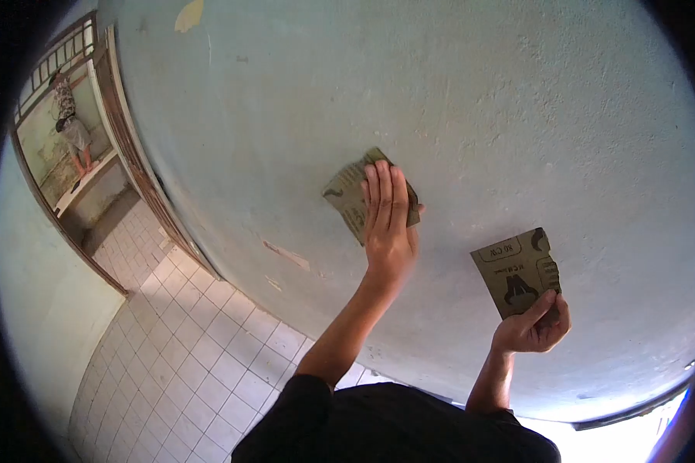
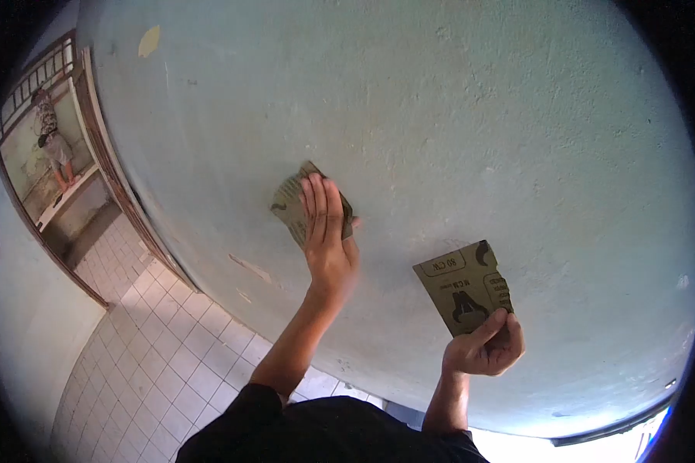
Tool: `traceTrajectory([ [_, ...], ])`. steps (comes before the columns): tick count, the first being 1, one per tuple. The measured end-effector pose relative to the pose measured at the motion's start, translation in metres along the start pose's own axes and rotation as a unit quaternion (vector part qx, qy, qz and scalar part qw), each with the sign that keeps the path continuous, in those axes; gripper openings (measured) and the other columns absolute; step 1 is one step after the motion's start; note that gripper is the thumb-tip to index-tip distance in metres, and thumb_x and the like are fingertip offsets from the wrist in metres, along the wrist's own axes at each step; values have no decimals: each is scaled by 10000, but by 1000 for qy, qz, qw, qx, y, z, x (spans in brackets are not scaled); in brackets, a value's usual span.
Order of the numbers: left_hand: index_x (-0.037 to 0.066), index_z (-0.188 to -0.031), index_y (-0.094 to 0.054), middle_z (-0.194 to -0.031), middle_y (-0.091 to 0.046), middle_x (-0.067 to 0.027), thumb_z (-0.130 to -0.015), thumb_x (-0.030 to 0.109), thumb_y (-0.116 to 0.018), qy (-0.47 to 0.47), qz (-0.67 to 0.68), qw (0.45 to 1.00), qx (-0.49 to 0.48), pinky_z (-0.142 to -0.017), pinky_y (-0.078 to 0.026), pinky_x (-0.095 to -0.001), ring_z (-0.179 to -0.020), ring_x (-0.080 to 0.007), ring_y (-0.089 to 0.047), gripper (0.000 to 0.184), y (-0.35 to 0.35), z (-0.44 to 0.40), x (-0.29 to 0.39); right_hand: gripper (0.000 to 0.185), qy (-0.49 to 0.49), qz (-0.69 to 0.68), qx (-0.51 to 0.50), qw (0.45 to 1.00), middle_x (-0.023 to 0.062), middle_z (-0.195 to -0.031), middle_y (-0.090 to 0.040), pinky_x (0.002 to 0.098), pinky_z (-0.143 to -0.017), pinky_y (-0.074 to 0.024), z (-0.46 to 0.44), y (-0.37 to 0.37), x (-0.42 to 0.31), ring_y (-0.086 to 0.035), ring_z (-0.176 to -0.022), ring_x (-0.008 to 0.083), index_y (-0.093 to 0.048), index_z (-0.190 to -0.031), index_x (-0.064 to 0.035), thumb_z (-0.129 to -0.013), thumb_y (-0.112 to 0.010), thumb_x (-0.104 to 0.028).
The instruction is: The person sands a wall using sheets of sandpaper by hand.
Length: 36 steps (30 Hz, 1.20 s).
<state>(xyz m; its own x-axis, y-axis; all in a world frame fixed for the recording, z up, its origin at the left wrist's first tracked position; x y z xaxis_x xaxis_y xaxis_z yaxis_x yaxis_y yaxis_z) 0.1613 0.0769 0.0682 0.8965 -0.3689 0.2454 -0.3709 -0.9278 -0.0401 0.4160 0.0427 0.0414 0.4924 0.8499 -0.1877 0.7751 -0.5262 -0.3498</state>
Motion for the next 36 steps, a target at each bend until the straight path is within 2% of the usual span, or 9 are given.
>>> traceTrajectory([
  [6,-71,-1529,-393,-1570,-387,-315,-1061,125,-513,-6,-25,998,52,-1212,-311,-609,-1472,-468,-351,521,22,-115,-4,164,-10,-32,6,999,149,-959,-690,277,-683,-600,-1,-7,-7,-697,-811,146,-545,-1186,25,-1026,-580,33],
  [11,-64,-1532,-393,-1571,-403,-293,-1073,165,-505,-50,21,998,44,-1212,-330,-583,-1471,-451,-366,525,16,-38,2,168,-11,-39,1,999,149,-950,-689,268,-675,-595,-4,-8,-8,-696,-814,146,-543,-1192,26,-1027,-571,38],
  [13,-59,-1538,-388,-1585,-390,-281,-1085,187,-490,-33,13,999,-15,-1223,-308,-575,-1485,-443,-350,526,20,-24,5,172,-9,-42,10,999,146,-947,-687,266,-669,-589,-4,-12,-10,-693,-812,142,-544,-1196,23,-1027,-573,36],
  [19,-38,-1542,-396,-1611,-349,-272,-1095,196,-474,-49,13,999,19,-1234,-277,-584,-1514,-425,-300,511,34,-125,-20,165,14,-44,6,999,128,-938,-694,251,-655,-590,-6,-11,-13,-695,-804,124,-563,-1190,3,-1028,-595,7],
  [23,-36,-1537,-407,-1600,-369,-273,-1095,188,-471,-63,33,997,13,-1230,-291,-578,-1508,-424,-316,499,20,-38,-15,151,-4,-31,19,999,113,-929,-706,238,-648,-606,-4,-10,-9,-697,-771,116,-583,-1171,-10,-1025,-619,-20],
  [25,-41,-1539,-403,-1601,-371,-272,-1095,197,-473,-30,15,999,-40,-1224,-298,-577,-1500,-433,-329,508,22,-14,-8,166,8,-24,16,1000,116,-923,-692,239,-640,-581,-6,-11,-10,-682,-768,112,-566,-1190,-1,-1027,-601,0],
  [29,-32,-1536,-413,-1594,-391,-258,-1077,165,-506,-95,31,994,36,-1222,-308,-579,-1497,-423,-340,508,22,-102,-11,181,19,-19,16,1000,114,-915,-675,238,-633,-558,-7,-14,-13,-667,-762,102,-548,-1207,8,-1030,-586,16],
  [32,-42,-1527,-422,-1580,-416,-257,-1072,161,-517,-79,7,996,37,-1225,-306,-580,-1496,-418,-344,506,22,-120,-3,170,7,-21,3,1000,109,-907,-673,232,-614,-551,-6,-11,-15,-665,-749,93,-550,-1201,6,-1034,-581,11],
  [36,-29,-1529,-427,-1584,-411,-254,-1069,173,-523,-75,33,997,-13,-1227,-303,-577,-1494,-420,-350,513,16,-29,7,157,15,4,6,1000,95,-887,-669,221,-588,-528,-9,-14,-16,-648,-723,77,-557,-1189,4,-1034,-581,12],
])
Point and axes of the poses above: each hand's wrist, its own z-axis away from the middle knuckle, its own y-axis out of the back of the hand, x = y × z, the point moved 1 cm from there along -z, towards the middle knuckle
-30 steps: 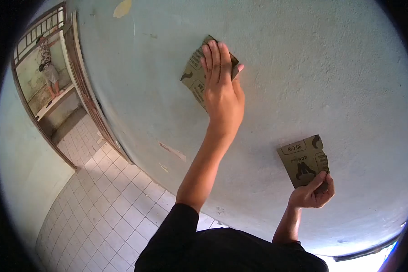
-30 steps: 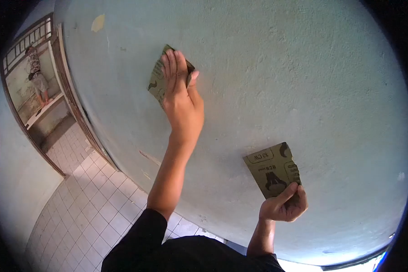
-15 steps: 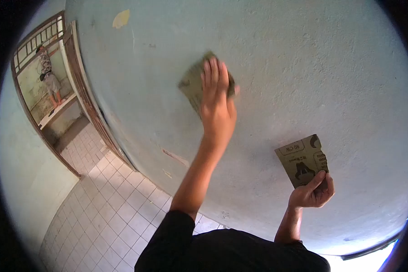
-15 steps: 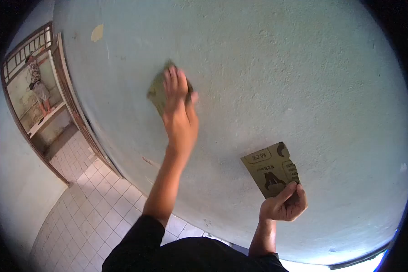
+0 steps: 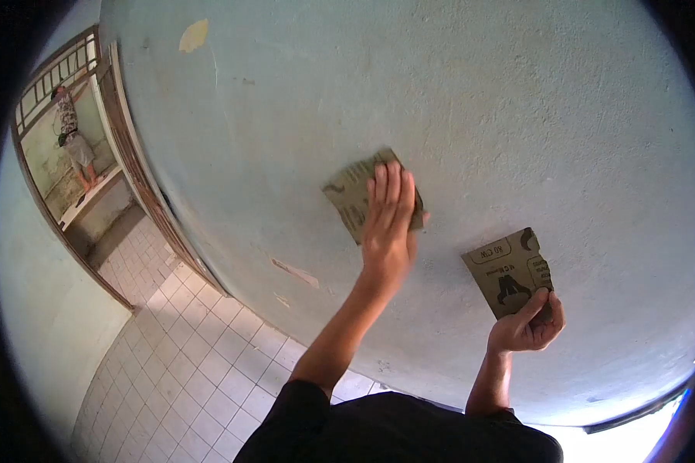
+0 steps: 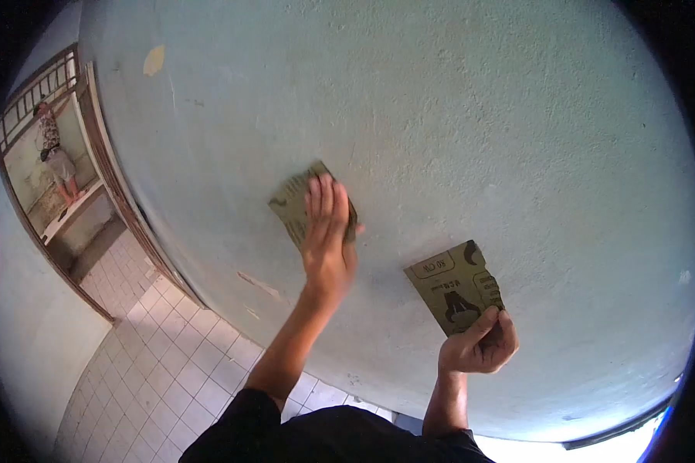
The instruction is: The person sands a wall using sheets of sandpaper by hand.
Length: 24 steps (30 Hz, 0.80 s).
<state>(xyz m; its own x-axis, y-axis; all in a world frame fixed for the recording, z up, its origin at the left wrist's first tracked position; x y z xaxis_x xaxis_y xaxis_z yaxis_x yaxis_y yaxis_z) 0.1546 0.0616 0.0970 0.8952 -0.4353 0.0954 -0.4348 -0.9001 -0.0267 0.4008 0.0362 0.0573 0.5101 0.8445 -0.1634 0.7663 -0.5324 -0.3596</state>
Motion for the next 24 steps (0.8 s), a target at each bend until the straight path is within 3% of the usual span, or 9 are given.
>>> traceTrajectory([
  [3,-22,-1539,-415,-1593,-397,-254,-1064,199,-534,-16,-12,1000,17,-1220,-309,-590,-1500,-420,-337,537,-6,-17,-13,149,12,-2,-3,1000,86,-883,-666,213,-579,-505,1,-1,0,-633,-711,69,-562,-1181,2,-1033,-587,5],
  [6,-26,-1549,-394,-1601,-378,-258,-1056,211,-555,-14,5,999,51,-1213,-316,-602,-1505,-424,-321,570,9,-103,-16,156,9,-15,4,1000,86,-886,-667,222,-591,-519,3,-1,1,-640,-725,72,-560,-1188,4,-1034,-586,7],
  [9,-14,-1560,-378,-1606,-364,-262,-1052,228,-568,-34,6,999,41,-1210,-322,-597,-1509,-430,-306,595,4,-100,-26,162,11,-16,19,1000,92,-891,-671,234,-596,-532,0,-7,2,-648,-735,79,-561,-1187,4,-1028,-595,10],
  [11,-5,-1563,-378,-1609,-360,-260,-1052,229,-570,-22,3,999,44,-1213,-320,-591,-1509,-431,-305,595,12,-84,-25,159,-8,-8,11,1000,88,-951,-709,244,-670,-610,7,4,8,-698,-799,107,-601,-1174,-15,-1017,-630,-17],
  [13,7,-1570,-372,-1621,-341,-256,-1060,275,-551,9,-36,999,27,-1221,-308,-588,-1516,-430,-290,604,22,-78,-27,162,5,7,5,1000,94,-960,-710,247,-671,-611,9,8,11,-698,-799,111,-602,-1177,-8,-1017,-629,-11],
  [17,-17,-1550,-404,-1596,-394,-259,-1061,235,-542,30,-75,996,42,-1230,-268,-606,-1506,-435,-321,567,27,-100,-33,178,39,31,7,999,122,-990,-710,259,-691,-618,9,4,10,-707,-810,132,-602,-1185,14,-1011,-632,5],
  [20,0,-1587,-333,-1634,-324,-254,-1097,304,-453,6,-41,998,53,-1253,-221,-580,-1531,-425,-269,589,17,-66,-30,263,48,12,-16,999,148,-1005,-680,271,-647,-575,12,5,15,-680,-801,134,-544,-1272,34,-1014,-589,53],
  [24,-10,-1575,-354,-1630,-323,-266,-1103,292,-443,23,0,1000,3,-1242,-223,-610,-1528,-439,-267,567,11,32,-4,262,48,-8,-15,999,157,-1004,-679,290,-662,-590,13,4,16,-690,-805,158,-541,-1275,31,-1016,-573,63],
])
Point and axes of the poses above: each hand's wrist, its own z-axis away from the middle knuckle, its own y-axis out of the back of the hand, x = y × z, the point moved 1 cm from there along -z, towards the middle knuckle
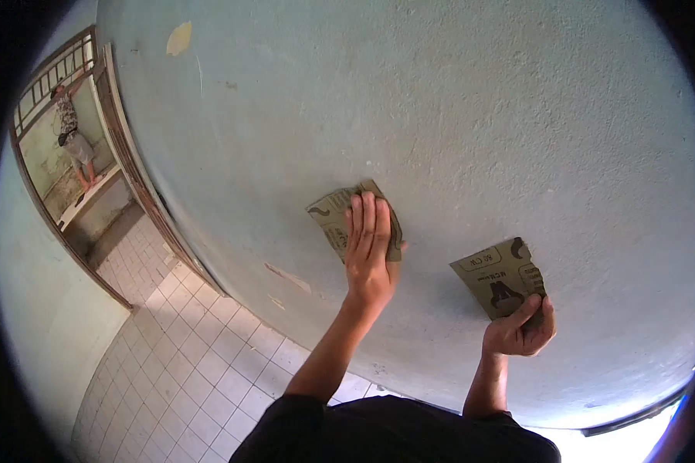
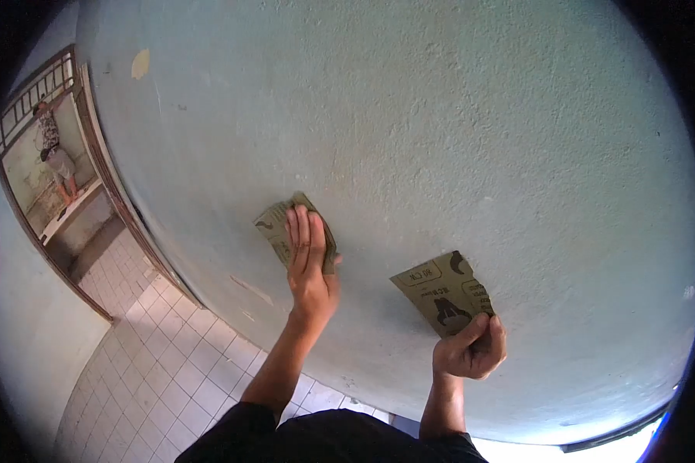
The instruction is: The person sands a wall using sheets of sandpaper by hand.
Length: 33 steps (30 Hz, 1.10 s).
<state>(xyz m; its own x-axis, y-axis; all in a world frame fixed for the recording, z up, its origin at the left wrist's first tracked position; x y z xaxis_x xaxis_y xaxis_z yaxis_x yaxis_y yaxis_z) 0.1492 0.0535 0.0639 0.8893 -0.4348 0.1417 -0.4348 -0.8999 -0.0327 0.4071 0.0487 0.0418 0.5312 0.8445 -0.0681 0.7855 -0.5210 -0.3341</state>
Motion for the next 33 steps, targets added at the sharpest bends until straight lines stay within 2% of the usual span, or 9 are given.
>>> traceTrajectory([
  [2,-15,-1573,-353,-1629,-324,-270,-1096,277,-459,25,-12,999,-40,-1237,-220,-622,-1527,-448,-265,569,5,4,0,206,3,-27,28,999,166,-988,-714,276,-700,-640,-3,-4,-4,-720,-808,156,-576,-1221,26,-1018,-604,20],
  [8,-5,-1565,-378,-1610,-365,-260,-1060,157,-520,-4,-37,999,38,-1245,-246,-581,-1522,-410,-300,550,12,-110,-21,208,-31,1,29,999,162,-977,-717,278,-699,-642,6,0,2,-725,-802,168,-576,-1222,24,-1018,-611,5],
  [11,-20,-1561,-376,-1603,-375,-266,-1057,175,-524,-3,-18,1000,18,-1242,-258,-578,-1513,-412,-318,561,4,-17,-5,198,-27,-5,22,999,151,-975,-717,272,-692,-638,1,0,-2,-723,-808,158,-587,-1214,17,-1019,-617,-7],
  [15,-19,-1555,-390,-1604,-375,-263,-1063,183,-516,8,-5,1000,-15,-1235,-265,-590,-1510,-419,-318,547,4,2,-1,238,-11,-4,-9,1000,151,-949,-692,271,-654,-587,4,6,0,-695,-781,143,-548,-1261,30,-1024,-571,47],
  [19,-15,-1552,-398,-1604,-373,-265,-1061,178,-522,0,7,1000,9,-1231,-254,-615,-1511,-430,-309,541,10,-84,-15,184,-48,6,24,999,136,-978,-717,265,-681,-630,-1,-3,-4,-721,-822,150,-603,-1201,9,-1020,-623,-19],
  [22,-15,-1550,-403,-1603,-371,-267,-1058,159,-533,-22,-1,999,39,-1226,-269,-611,-1505,-436,-319,538,2,-70,-7,183,-51,0,20,999,131,-974,-719,264,-680,-633,-1,1,-3,-722,-816,148,-604,-1200,7,-1021,-623,-24],
  [27,-13,-1529,-439,-1581,-410,-261,-1058,136,-539,11,-12,1000,0,-1213,-323,-576,-1482,-439,-359,504,-3,-8,5,178,-36,-20,9,999,128,-974,-723,261,-674,-635,-1,4,-2,-722,-805,143,-605,-1193,5,-1020,-627,-29],
  [30,-12,-1521,-453,-1577,-418,-255,-1055,132,-543,0,6,1000,27,-1211,-317,-598,-1481,-443,-357,496,9,-72,-4,176,-36,0,16,999,126,-973,-724,257,-674,-630,1,-1,-2,-721,-801,139,-603,-1194,4,-1022,-623,-24],
  [33,-13,-1523,-448,-1582,-409,-256,-1056,126,-538,-1,-10,1000,18,-1211,-316,-601,-1482,-443,-353,496,10,-72,-3,175,-68,7,33,997,120,-962,-721,256,-677,-626,1,0,-5,-720,-796,136,-601,-1195,6,-1023,-621,-23],
])
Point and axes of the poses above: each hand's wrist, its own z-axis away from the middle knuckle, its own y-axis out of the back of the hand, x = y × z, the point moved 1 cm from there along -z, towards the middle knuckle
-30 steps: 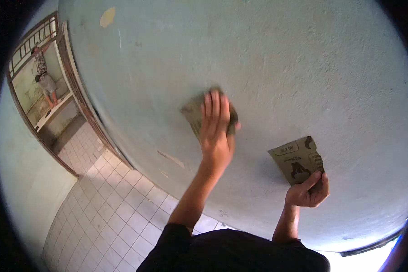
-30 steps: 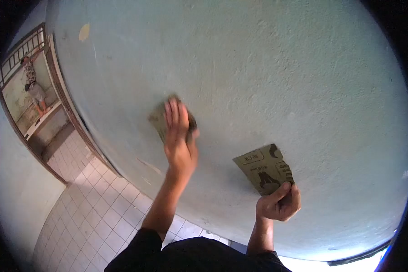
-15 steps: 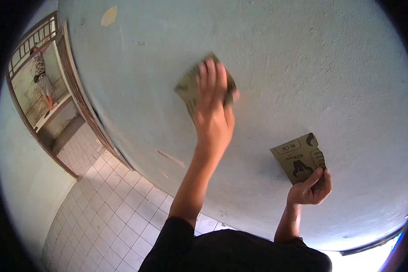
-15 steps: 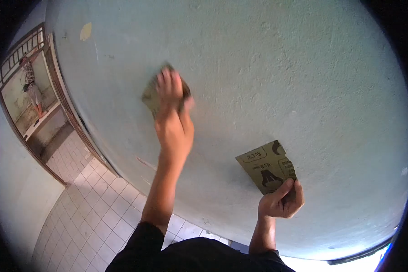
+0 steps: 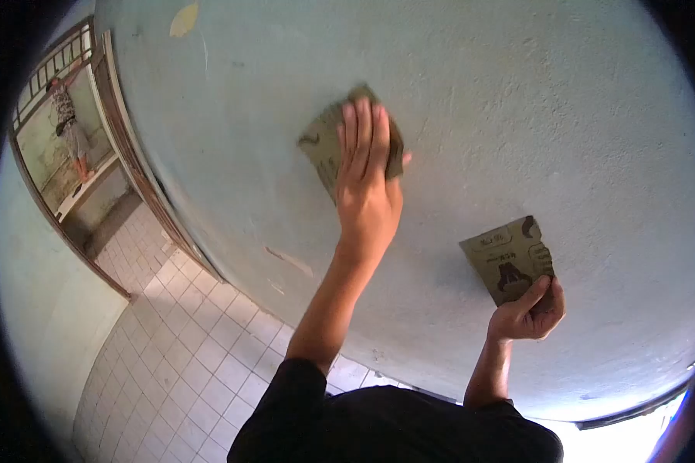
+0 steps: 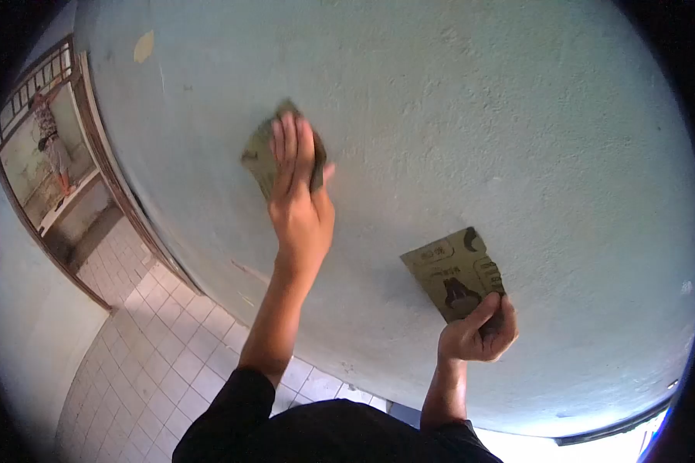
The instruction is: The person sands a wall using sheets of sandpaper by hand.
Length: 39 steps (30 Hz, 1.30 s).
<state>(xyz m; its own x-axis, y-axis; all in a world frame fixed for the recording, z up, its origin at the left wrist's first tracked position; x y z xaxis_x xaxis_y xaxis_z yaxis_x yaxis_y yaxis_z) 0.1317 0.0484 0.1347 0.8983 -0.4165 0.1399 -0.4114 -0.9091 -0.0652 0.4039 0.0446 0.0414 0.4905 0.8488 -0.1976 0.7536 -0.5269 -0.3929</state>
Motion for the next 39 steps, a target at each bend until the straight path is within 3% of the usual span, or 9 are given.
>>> traceTrajectory([
  [6,-1,-1527,-447,-1581,-415,-247,-1052,122,-542,23,-11,999,-27,-1204,-351,-572,-1482,-431,-351,499,-2,66,5,177,3,-34,-25,999,118,-947,-713,249,-669,-612,-3,0,-6,-712,-801,130,-601,-1196,6,-1022,-623,-19],
  [13,-2,-1525,-449,-1575,-424,-245,-1040,111,-558,-4,-9,1000,5,-1206,-354,-567,-1479,-428,-358,509,-1,2,-3,201,26,-32,-25,999,135,-940,-703,259,-657,-591,-5,0,-8,-694,-773,129,-573,-1222,23,-1022,-598,15],
  [17,-25,-1526,-434,-1579,-407,-265,-1026,86,-574,86,-3,993,-74,-1219,-318,-580,-1488,-430,-344,531,-1,88,0,222,26,-15,-35,999,145,-925,-694,265,-647,-572,-2,0,-2,-685,-758,129,-551,-1240,28,-1021,-575,52],
  [18,-34,-1533,-418,-1581,-397,-273,-1038,117,-564,47,-2,998,-50,-1218,-312,-584,-1489,-435,-342,537,-2,87,-8,222,27,-13,-32,999,145,-925,-694,265,-647,-572,1,0,0,-685,-758,129,-551,-1240,28,-1021,-575,52],
  [24,-36,-1527,-429,-1582,-400,-269,-1053,144,-548,36,-35,999,13,-1220,-306,-579,-1488,-440,-342,521,-4,-18,-21,168,18,-42,-28,999,144,-967,-720,253,-666,-605,1,5,-4,-719,-810,144,-584,-1205,13,-1038,-586,-9],
  [28,-31,-1522,-438,-1580,-404,-267,-1056,146,-541,16,-4,1000,5,-1209,-333,-580,-1486,-443,-340,509,-10,71,-7,213,18,-26,-25,999,159,-934,-701,260,-650,-586,3,4,3,-708,-777,147,-548,-1235,29,-1024,-581,35],
  [30,-28,-1522,-438,-1585,-394,-268,-1054,145,-543,77,-9,995,-64,-1206,-344,-579,-1489,-442,-334,510,-10,103,4,213,15,-8,-25,1000,159,-932,-698,260,-648,-588,3,3,4,-705,-770,145,-548,-1234,31,-1024,-582,35],
  [36,-28,-1525,-432,-1598,-373,-268,-1064,154,-531,56,-18,998,4,-1218,-321,-577,-1498,-426,-327,505,-8,-30,0,176,0,-70,-21,997,131,-981,-714,265,-677,-615,-3,-6,-9,-720,-828,147,-593,-1205,14,-1030,-596,-5],
  [39,-25,-1533,-420,-1596,-379,-268,-1073,167,-519,15,15,1000,10,-1219,-308,-592,-1494,-430,-334,508,-11,12,4,172,13,-53,3,998,127,-971,-716,267,-688,-625,-2,-8,-4,-723,-833,150,-596,-1204,9,-1033,-592,-10],
])
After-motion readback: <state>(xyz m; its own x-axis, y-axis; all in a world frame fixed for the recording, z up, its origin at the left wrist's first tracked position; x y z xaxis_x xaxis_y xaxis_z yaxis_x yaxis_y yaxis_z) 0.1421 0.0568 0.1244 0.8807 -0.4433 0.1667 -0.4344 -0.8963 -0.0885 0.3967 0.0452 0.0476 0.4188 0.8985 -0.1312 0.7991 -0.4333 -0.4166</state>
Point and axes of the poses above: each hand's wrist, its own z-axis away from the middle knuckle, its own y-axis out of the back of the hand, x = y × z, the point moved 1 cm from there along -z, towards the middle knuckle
